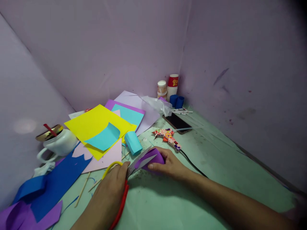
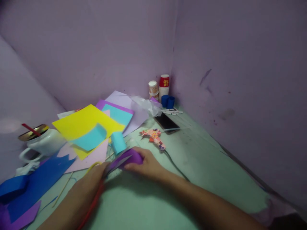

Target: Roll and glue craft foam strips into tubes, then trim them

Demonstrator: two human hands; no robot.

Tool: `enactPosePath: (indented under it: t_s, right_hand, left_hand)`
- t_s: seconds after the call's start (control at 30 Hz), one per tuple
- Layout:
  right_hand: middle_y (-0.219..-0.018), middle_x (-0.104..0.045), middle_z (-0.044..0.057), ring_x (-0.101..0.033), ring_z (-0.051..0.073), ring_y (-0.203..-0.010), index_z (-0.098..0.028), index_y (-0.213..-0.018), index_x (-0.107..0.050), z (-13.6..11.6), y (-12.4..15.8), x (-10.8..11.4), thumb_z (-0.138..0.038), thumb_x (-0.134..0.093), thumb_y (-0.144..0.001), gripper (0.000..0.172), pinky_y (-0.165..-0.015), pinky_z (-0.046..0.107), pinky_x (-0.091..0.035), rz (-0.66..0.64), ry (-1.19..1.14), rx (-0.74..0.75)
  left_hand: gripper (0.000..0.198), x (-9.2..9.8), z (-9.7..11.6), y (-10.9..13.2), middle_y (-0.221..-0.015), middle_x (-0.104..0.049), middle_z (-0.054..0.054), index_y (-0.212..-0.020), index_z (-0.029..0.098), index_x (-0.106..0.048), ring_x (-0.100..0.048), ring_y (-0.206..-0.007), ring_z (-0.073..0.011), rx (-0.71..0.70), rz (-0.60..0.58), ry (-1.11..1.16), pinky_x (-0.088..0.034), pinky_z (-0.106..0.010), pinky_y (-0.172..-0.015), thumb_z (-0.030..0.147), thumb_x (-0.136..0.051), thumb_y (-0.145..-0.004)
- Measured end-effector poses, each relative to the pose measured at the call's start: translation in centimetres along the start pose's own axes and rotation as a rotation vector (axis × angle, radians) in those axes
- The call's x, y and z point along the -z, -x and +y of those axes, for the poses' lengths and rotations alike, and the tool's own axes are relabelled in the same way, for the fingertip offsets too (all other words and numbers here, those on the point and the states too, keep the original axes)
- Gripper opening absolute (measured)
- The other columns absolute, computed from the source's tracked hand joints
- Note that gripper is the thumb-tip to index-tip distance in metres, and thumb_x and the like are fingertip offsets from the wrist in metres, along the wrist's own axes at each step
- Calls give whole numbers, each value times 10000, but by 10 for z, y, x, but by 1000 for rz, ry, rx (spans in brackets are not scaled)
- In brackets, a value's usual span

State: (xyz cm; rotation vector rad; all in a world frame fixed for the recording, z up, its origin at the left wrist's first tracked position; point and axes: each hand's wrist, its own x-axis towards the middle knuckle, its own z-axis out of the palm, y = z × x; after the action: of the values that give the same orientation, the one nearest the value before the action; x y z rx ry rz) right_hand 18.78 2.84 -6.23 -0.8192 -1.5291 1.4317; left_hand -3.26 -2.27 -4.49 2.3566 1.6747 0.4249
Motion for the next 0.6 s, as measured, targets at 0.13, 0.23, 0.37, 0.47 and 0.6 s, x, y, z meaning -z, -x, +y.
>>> enactPosePath:
  t_s: [0.13,0.23,0.37,0.47,0.6]
  right_hand:
    - [-761,-612,10,-532,139,-675,-162,-904,-642,2,0,0,-364,-747,-668,328,-600,248,-424,1,22,26]
    - [-750,-601,8,-518,129,-656,-159,-906,-642,3,1,0,-378,-740,-683,328,-576,235,-415,-1,14,21]
    - [-713,-577,0,-495,115,-613,-155,-878,-641,5,1,-1,-395,-737,-686,322,-540,224,-404,-5,-15,0]
    - [-694,-565,-5,-485,108,-595,-153,-862,-638,4,2,-1,-400,-739,-682,322,-521,216,-399,0,-15,-8]
    - [-672,-552,-13,-479,101,-581,-150,-844,-631,3,2,-1,-397,-725,-697,302,-509,207,-398,-1,-1,14]
  left_hand:
    - [466,3,2,0,-1052,-630,-109,-1219,206,-485,-612,-950,-225,26,-79,-60,-502,-358,-794,81,-352,-791]
    - [466,6,4,0,-1025,-640,-112,-1222,200,-480,-617,-941,-224,13,-77,-99,-498,-349,-793,77,-346,-793]
    - [443,10,5,0,-961,-654,-116,-1210,184,-493,-634,-880,-228,-23,-98,-135,-509,-345,-749,94,-344,-803]
    - [443,9,2,1,-923,-663,-101,-1211,192,-489,-643,-833,-216,-53,-88,-144,-514,-334,-728,93,-332,-809]
    - [415,5,-4,1,-897,-664,-84,-1206,207,-490,-638,-806,-208,-89,-48,-141,-518,-324,-707,126,-330,-831]
